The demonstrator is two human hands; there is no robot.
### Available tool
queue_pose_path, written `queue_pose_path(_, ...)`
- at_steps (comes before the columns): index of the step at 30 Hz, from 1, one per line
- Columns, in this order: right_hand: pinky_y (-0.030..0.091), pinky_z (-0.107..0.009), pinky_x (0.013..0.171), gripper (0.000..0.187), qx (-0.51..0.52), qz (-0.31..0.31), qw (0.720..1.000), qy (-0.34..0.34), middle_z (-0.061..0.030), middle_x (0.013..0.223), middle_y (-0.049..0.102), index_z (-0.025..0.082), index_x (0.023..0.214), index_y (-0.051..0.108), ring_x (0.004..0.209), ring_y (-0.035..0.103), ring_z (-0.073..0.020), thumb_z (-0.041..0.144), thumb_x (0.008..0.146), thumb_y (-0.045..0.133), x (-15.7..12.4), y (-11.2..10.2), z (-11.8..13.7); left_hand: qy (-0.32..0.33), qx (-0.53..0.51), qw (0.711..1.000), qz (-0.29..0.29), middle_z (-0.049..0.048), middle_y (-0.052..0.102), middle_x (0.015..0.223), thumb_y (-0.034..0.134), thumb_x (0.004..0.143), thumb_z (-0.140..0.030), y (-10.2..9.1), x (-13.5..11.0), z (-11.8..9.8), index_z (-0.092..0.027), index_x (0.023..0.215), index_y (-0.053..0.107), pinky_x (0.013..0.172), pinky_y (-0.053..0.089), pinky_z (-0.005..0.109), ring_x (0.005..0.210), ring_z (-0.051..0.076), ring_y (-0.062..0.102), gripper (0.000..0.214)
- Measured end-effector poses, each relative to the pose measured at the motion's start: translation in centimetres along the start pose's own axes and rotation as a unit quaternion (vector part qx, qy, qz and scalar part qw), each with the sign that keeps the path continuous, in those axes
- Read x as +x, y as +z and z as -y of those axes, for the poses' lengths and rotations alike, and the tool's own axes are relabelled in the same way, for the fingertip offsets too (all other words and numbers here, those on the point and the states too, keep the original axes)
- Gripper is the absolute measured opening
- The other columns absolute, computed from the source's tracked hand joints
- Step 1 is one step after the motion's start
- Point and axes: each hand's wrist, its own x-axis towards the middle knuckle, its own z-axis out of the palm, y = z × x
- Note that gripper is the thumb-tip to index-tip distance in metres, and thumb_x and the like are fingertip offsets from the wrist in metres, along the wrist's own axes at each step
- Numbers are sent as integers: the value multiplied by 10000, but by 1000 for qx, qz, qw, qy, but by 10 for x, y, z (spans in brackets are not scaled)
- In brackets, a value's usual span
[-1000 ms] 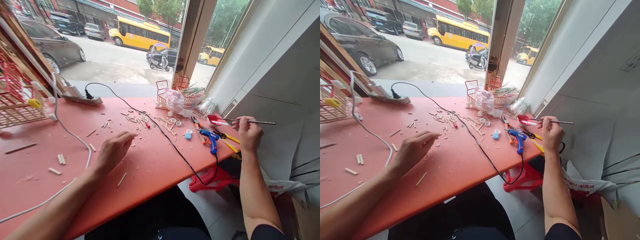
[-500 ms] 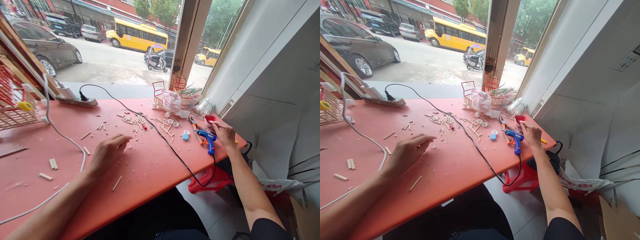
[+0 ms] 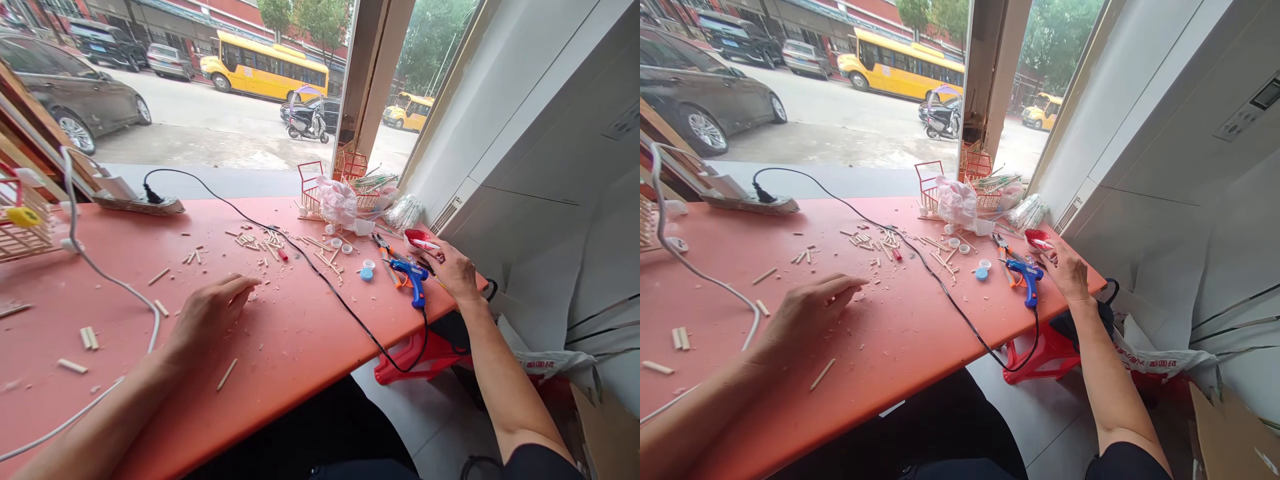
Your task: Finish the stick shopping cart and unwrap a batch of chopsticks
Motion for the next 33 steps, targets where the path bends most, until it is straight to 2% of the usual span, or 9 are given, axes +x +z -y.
queue_pose_path(4,539,-378,756,401,-24,-51,998,25,-110,1035,824,216,1296,756,858,747,-280,180,938,579,6,-23,-13,4,3,1000,0,31,840,954,467,1015,-349,-1,-1,-1,-265,1004,803,692,526,279,752,202,768,347)
queue_pose_path(7,575,-398,825,329,-3,-96,995,-5,-118,1087,816,211,1243,760,908,756,-273,212,949,613,28,-54,-15,8,12,1000,-1,36,844,975,463,1019,-346,0,-1,-1,-262,1003,803,694,533,280,777,210,780,351)
queue_pose_path(10,606,-428,914,377,25,-102,991,-83,-114,1200,797,216,1320,731,1022,756,-278,267,949,688,69,-85,4,17,12,1000,-9,38,846,980,450,1019,-334,2,-2,-3,-257,1015,808,677,531,281,782,214,788,366)
queue_pose_path(13,587,-508,1070,473,21,-69,982,-174,-114,1350,754,227,1441,670,1212,714,-314,335,983,720,125,-90,40,25,4,1000,-8,35,848,984,451,1029,-325,4,-4,-7,-253,1021,806,665,531,273,783,207,795,363)
queue_pose_path(16,470,-620,1235,609,-9,-12,970,-242,-142,1520,661,206,1546,591,1414,608,-384,370,984,762,192,-54,75,37,-5,999,-12,29,848,968,455,1049,-318,4,-6,-12,-242,1017,802,651,532,268,749,195,794,357)
queue_pose_path(20,323,-745,1291,825,-67,118,963,-232,-218,1724,448,151,1601,526,1600,382,-503,425,904,871,268,37,99,43,-26,999,-22,25,852,982,472,1073,-303,5,-9,-16,-244,1025,798,662,552,248,747,184,800,335)
queue_pose_path(25,225,-863,1231,1029,-77,193,958,-196,-341,1726,368,81,1569,529,1624,261,-599,627,791,923,313,128,100,63,-70,995,-22,2,845,995,488,1074,-223,7,-11,-15,-253,1051,778,671,559,192,749,143,801,292)
queue_pose_path(29,193,-817,1281,1215,-185,279,935,-119,-308,1813,218,144,1712,344,1689,142,-553,629,763,926,335,145,95,67,-91,993,-13,-16,820,952,476,1087,-171,9,-13,-13,-255,1072,761,662,534,156,736,110,786,298)
queue_pose_path(33,216,-726,1337,1170,-258,360,893,-78,-175,1868,170,282,1770,225,1722,128,-464,606,832,845,363,138,85,63,-105,992,-4,-18,816,974,491,1091,-155,11,-17,-12,-258,1105,753,689,531,138,765,98,787,281)
